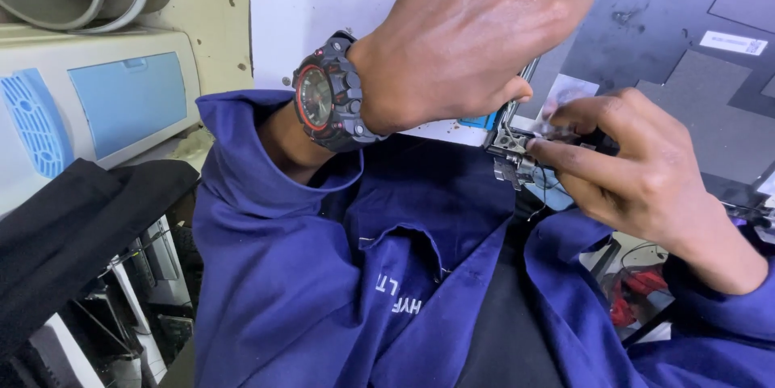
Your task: Routing and securing internal wiring for a laptop screen assembly during repair.
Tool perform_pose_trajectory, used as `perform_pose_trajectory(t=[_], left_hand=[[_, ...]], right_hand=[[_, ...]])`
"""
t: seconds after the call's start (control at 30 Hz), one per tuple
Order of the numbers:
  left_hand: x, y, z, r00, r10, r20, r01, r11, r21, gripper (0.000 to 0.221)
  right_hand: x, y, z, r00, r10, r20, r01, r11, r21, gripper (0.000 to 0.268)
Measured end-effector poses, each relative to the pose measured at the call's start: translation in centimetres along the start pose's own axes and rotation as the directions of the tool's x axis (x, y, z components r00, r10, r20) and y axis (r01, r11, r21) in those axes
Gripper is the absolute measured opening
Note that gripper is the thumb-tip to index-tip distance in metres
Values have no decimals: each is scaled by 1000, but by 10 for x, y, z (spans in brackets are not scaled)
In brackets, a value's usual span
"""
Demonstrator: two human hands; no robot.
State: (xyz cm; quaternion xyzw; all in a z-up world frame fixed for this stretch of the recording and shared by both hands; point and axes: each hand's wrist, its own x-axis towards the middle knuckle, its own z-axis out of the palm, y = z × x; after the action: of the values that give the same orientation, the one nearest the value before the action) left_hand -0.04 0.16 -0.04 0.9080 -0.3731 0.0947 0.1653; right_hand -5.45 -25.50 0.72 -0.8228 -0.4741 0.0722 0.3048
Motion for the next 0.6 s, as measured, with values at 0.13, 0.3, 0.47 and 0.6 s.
perform_pose_trajectory(t=[0.13,0.3,0.47,0.6], left_hand=[[-2,-1,0,1000,5,-29,-6,999,-40,48],[-1,-3,-2,1000,5,-5,-6,999,-36,47],[-3,-2,-2,1000,7,-23,-8,998,-68,56],[-1,0,-4,999,-14,42,14,1000,10,53]], right_hand=[[1,-3,0,998,-54,20,57,976,-211,8],[-6,-5,3,998,-66,10,66,970,-236,19],[-8,-17,2,998,-56,28,62,954,-294,25],[-27,-30,-1,999,-31,-27,22,962,-272,32]])
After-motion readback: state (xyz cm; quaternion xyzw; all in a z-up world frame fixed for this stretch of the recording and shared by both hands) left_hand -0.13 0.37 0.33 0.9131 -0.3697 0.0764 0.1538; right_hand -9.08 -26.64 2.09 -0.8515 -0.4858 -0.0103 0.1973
